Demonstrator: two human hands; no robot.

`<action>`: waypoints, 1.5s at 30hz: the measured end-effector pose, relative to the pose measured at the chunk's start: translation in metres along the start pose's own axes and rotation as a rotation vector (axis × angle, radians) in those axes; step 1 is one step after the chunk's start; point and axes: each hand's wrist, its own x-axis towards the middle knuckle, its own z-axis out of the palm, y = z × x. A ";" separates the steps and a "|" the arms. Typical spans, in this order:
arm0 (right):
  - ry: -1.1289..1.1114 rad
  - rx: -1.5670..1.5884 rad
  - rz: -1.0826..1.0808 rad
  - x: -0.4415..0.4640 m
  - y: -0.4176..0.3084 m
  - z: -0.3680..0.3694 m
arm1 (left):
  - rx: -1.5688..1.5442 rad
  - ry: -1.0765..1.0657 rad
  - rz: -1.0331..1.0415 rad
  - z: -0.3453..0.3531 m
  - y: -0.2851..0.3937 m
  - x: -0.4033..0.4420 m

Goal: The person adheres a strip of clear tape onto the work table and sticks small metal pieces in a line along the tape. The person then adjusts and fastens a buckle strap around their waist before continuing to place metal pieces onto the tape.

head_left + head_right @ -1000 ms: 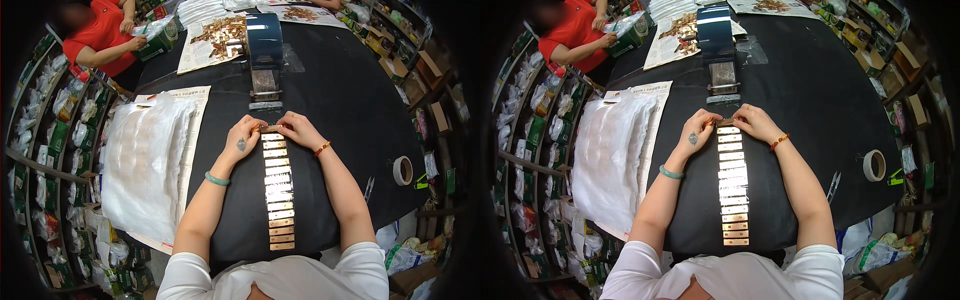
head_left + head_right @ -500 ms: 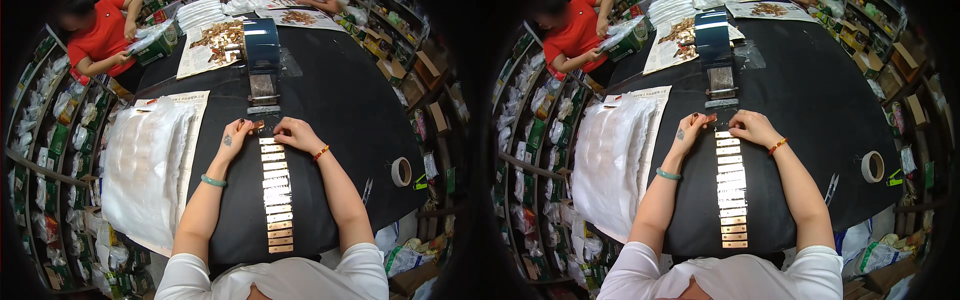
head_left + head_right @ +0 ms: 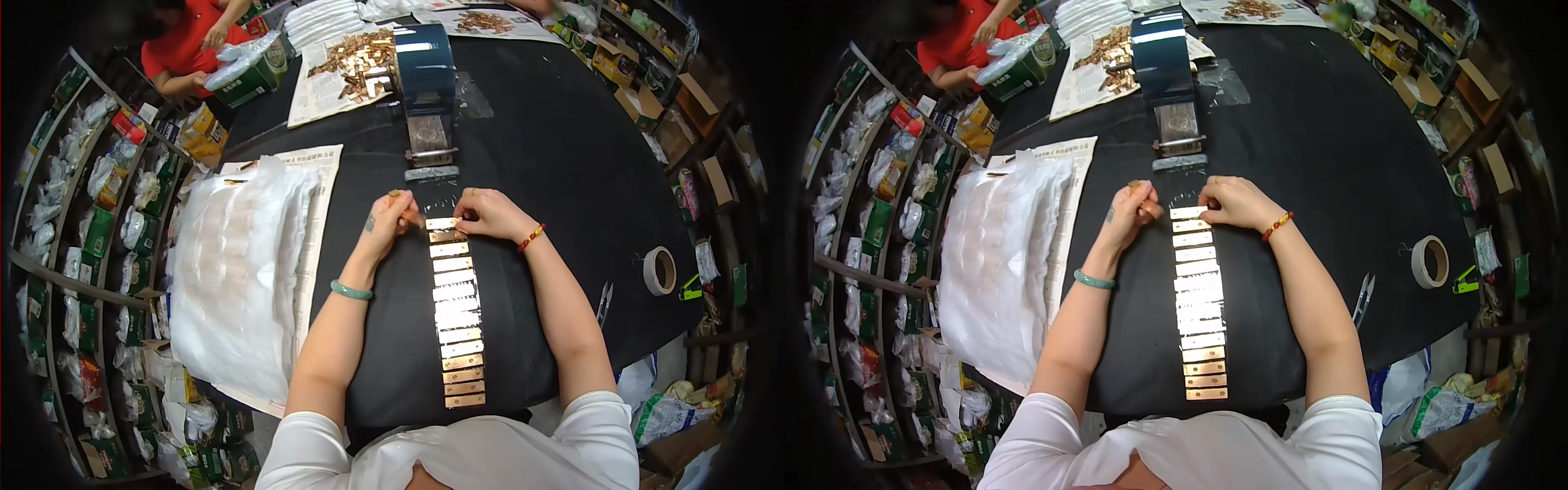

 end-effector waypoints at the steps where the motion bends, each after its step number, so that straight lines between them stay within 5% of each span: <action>1: 0.013 -0.003 -0.011 0.002 0.000 0.000 | 0.030 -0.014 0.016 -0.003 -0.002 0.001; 16: -0.033 -0.139 0.028 0.004 -0.008 0.000 | 0.114 -0.096 0.037 0.003 -0.001 0.002; 25: -0.089 -0.150 0.171 0.005 -0.018 0.001 | 0.447 -0.353 -0.112 0.017 0.018 -0.014; 36: -0.062 -0.054 0.138 0.004 -0.021 0.002 | 0.611 -0.380 -0.027 0.014 0.016 -0.012; 45: -0.025 0.427 0.243 0.006 -0.007 0.006 | 0.637 -0.427 -0.014 0.014 0.014 -0.009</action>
